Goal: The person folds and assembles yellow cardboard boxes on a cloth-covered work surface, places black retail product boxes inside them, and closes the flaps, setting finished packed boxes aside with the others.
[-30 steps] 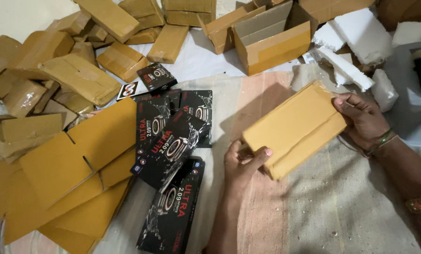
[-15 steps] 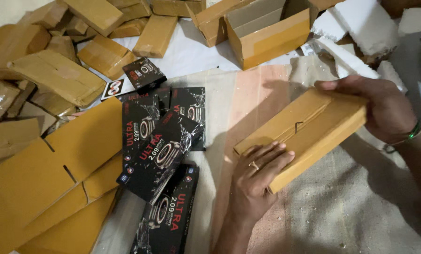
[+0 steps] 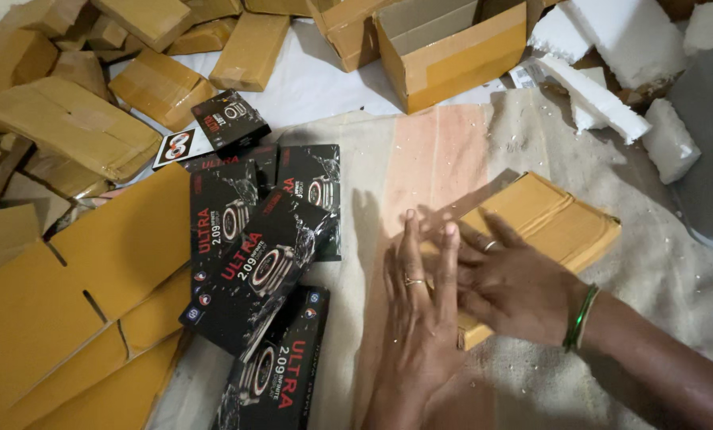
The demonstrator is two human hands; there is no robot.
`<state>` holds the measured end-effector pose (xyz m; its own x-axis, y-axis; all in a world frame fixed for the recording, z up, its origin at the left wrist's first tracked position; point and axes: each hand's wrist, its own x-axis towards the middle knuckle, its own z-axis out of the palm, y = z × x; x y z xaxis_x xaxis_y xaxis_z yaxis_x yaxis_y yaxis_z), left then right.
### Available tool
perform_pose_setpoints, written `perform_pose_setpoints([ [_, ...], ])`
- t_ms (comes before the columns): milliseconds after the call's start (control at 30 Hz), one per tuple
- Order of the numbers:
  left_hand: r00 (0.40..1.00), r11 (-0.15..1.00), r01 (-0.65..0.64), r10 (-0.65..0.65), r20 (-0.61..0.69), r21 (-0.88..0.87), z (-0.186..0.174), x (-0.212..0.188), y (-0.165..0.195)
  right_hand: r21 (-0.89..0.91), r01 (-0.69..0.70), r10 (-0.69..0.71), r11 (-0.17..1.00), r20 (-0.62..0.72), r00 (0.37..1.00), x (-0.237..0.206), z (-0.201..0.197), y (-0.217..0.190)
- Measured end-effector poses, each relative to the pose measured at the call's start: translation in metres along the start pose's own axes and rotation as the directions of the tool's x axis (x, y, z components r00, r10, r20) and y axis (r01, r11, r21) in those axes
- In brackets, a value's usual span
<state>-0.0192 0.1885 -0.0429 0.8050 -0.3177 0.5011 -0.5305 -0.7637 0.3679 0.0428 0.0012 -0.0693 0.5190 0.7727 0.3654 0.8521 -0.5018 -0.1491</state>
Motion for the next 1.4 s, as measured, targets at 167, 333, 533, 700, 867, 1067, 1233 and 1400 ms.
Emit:
perform_pose_setpoints([
  [167, 0.984, 0.999, -0.009, 0.003, 0.179, 0.032, 0.006, 0.005, -0.002, -0.293, 0.0, -0.009, 0.956, -0.031, 0.999, 0.001, 0.003, 0.005],
  [333, 0.975, 0.985, -0.077, 0.041, 0.22, 0.156, 0.012, 0.005, -0.005, -0.274, -0.232, 0.305, 0.933, 0.261, 0.916, 0.002, 0.001, 0.025],
  [533, 0.938, 1.0, 0.007, -0.013, 0.347, 0.018, 0.002, -0.003, -0.007, -0.358, -0.476, 0.538, 0.803, 0.093, 0.838, -0.017, -0.014, 0.068],
  [700, 0.944, 0.985, 0.106, -0.057, 0.324, -0.135, -0.004, -0.011, -0.002, -0.116, -0.66, 0.661, 0.742, -0.036, 0.749, -0.035, -0.017, 0.077],
  [867, 0.934, 0.951, 0.269, -0.219, 0.284, -0.15, -0.005, -0.012, 0.006, -0.151, -0.78, 0.772, 0.607, -0.12, 0.624, -0.038, -0.025, 0.063],
  [1067, 0.877, 0.872, 0.405, -0.286, 0.386, -0.275, -0.007, -0.017, 0.007, -0.104, -0.802, 0.799, 0.588, -0.079, 0.596, -0.048, -0.038, 0.062],
  [1233, 0.967, 0.938, 0.206, -0.151, 0.207, -0.28, -0.01, -0.021, 0.011, 0.347, -0.713, 0.779, 0.61, -0.099, 0.619, -0.07, -0.044, 0.076],
  [1400, 0.993, 0.969, 0.074, -0.05, 0.107, -0.234, -0.011, -0.02, 0.007, 0.565, -0.714, 0.863, 0.413, 0.006, 0.505, -0.073, -0.049, 0.085],
])
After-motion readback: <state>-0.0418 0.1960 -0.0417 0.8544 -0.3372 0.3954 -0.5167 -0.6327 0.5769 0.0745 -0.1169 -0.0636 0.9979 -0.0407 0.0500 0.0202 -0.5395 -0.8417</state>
